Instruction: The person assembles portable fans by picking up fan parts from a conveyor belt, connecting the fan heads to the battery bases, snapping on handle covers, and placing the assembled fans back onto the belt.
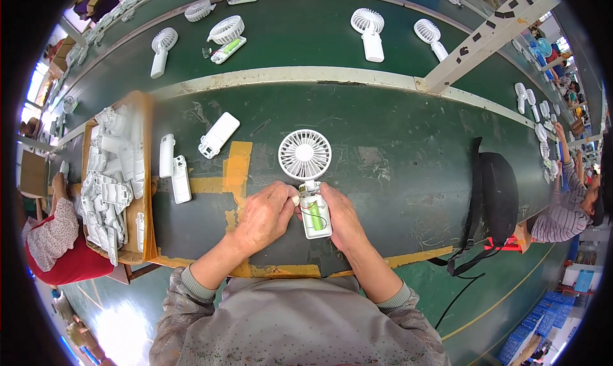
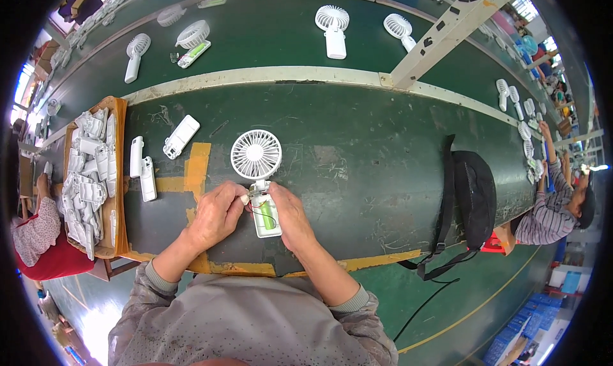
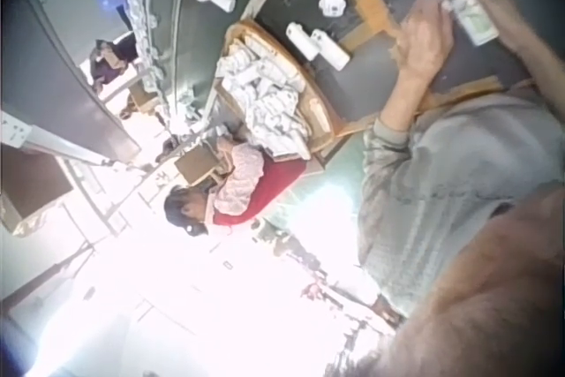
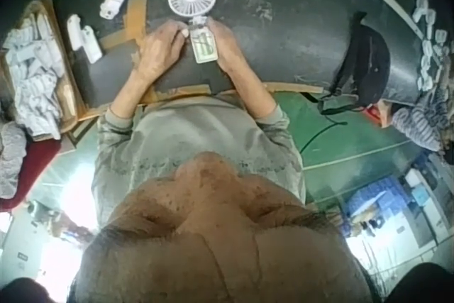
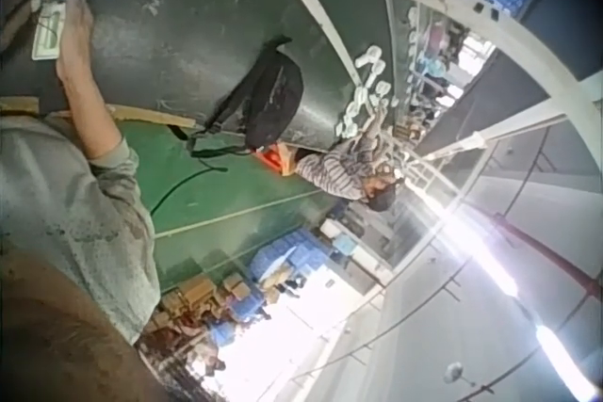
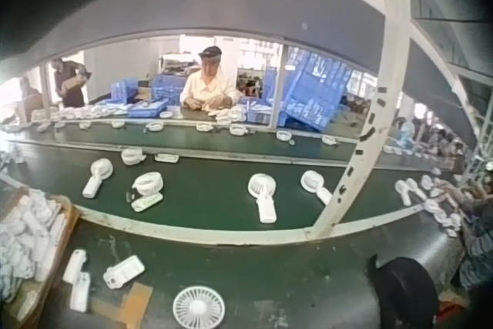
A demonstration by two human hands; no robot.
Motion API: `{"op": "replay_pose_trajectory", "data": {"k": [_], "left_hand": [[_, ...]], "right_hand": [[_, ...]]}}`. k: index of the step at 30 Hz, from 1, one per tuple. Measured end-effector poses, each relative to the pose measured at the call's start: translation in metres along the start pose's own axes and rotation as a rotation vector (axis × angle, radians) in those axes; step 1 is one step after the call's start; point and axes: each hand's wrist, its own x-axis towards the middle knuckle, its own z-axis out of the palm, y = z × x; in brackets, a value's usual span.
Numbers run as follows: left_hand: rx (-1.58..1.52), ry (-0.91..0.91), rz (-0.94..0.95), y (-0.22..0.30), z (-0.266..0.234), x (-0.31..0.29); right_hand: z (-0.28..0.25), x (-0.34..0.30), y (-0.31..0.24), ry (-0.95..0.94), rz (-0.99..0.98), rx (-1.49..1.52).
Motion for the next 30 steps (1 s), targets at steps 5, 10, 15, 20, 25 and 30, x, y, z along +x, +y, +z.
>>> {"op": "replay_pose_trajectory", "data": {"k": [5,10,15,20,25,30], "left_hand": [[-0.029,-0.039,-0.071,0.001,0.002,0.001],[0.024,-0.039,-0.039,-0.001,0.002,0.002],[0.096,-0.029,0.002,0.001,0.002,0.002],[0.092,-0.011,0.016,0.003,0.001,0.002],[0.106,0.013,0.053,0.011,-0.002,0.003],[0.191,-0.032,0.165,0.007,-0.001,0.002]], "right_hand": [[0.000,-0.001,0.003,0.015,0.002,0.029],[-0.003,0.000,0.007,0.025,0.000,0.003],[-0.003,0.001,0.009,0.041,-0.010,-0.045],[-0.001,0.000,0.006,0.038,-0.002,-0.077],[-0.004,0.000,0.008,0.021,-0.016,-0.091],[-0.004,-0.004,-0.001,-0.060,-0.038,-0.099]]}}
